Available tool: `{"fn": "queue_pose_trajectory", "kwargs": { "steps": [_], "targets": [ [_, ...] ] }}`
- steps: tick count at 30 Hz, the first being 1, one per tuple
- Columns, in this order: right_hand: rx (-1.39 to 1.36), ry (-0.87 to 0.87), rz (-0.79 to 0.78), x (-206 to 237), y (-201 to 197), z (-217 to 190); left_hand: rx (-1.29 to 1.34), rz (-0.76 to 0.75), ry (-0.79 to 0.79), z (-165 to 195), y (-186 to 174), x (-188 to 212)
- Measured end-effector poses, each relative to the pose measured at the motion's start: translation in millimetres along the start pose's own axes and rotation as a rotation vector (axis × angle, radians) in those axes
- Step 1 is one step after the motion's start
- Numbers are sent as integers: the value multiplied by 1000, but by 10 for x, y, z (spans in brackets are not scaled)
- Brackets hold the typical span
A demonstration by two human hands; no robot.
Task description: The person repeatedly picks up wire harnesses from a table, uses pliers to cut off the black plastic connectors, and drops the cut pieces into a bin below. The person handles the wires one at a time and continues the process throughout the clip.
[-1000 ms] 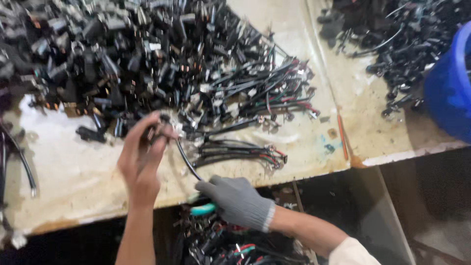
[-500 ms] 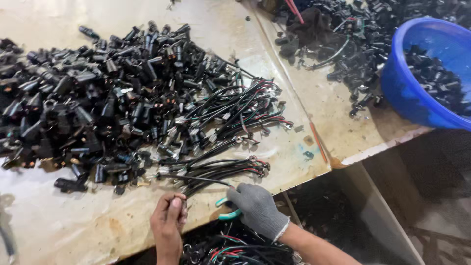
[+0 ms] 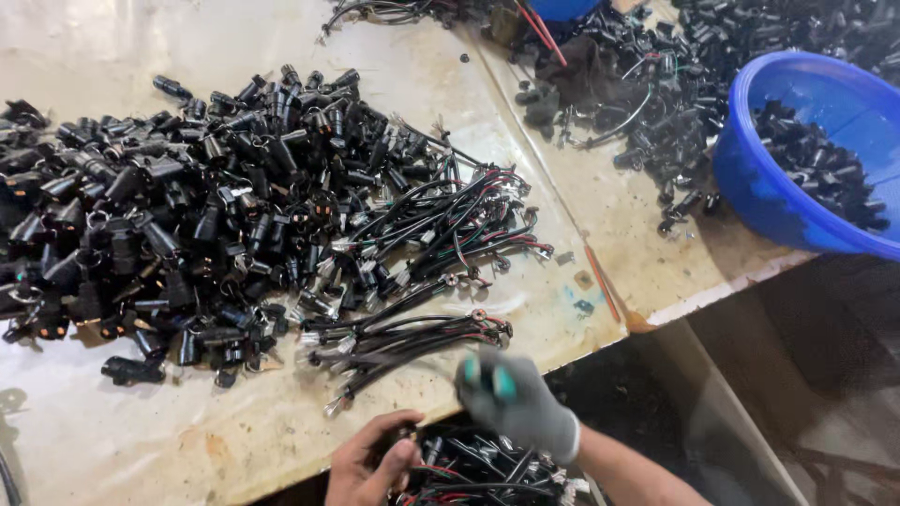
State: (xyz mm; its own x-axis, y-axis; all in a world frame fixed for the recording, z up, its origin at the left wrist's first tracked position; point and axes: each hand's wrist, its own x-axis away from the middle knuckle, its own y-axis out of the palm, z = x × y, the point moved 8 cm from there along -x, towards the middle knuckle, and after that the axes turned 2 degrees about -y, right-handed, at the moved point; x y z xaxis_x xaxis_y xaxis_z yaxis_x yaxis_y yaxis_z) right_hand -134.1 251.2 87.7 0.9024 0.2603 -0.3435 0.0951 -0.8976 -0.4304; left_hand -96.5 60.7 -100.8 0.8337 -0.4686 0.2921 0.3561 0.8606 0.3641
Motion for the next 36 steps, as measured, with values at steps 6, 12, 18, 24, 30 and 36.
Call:
{"fn": "queue_pose_trajectory", "kwargs": {
  "steps": [6, 12, 18, 24, 30, 36],
  "targets": [
    [320, -410, -475, 343, 444, -405, -178, -91, 68, 212, 272, -35],
    [-82, -32, -59, 251, 448, -102, -625, 299, 190, 564, 194, 226],
    [-1105, 209, 456, 479, 300, 4, -398, 153, 540, 1130, 546, 427],
    [-1175, -30, 335, 417, 284, -269, -452, 48, 616, 1395, 788, 501],
    [-1018, 385, 415, 91, 31, 226, -1439, -418, -54, 901, 953, 444],
    [375, 50, 198, -195, -678, 326, -1178, -187, 616, 1529, 703, 863]
  ]
}}
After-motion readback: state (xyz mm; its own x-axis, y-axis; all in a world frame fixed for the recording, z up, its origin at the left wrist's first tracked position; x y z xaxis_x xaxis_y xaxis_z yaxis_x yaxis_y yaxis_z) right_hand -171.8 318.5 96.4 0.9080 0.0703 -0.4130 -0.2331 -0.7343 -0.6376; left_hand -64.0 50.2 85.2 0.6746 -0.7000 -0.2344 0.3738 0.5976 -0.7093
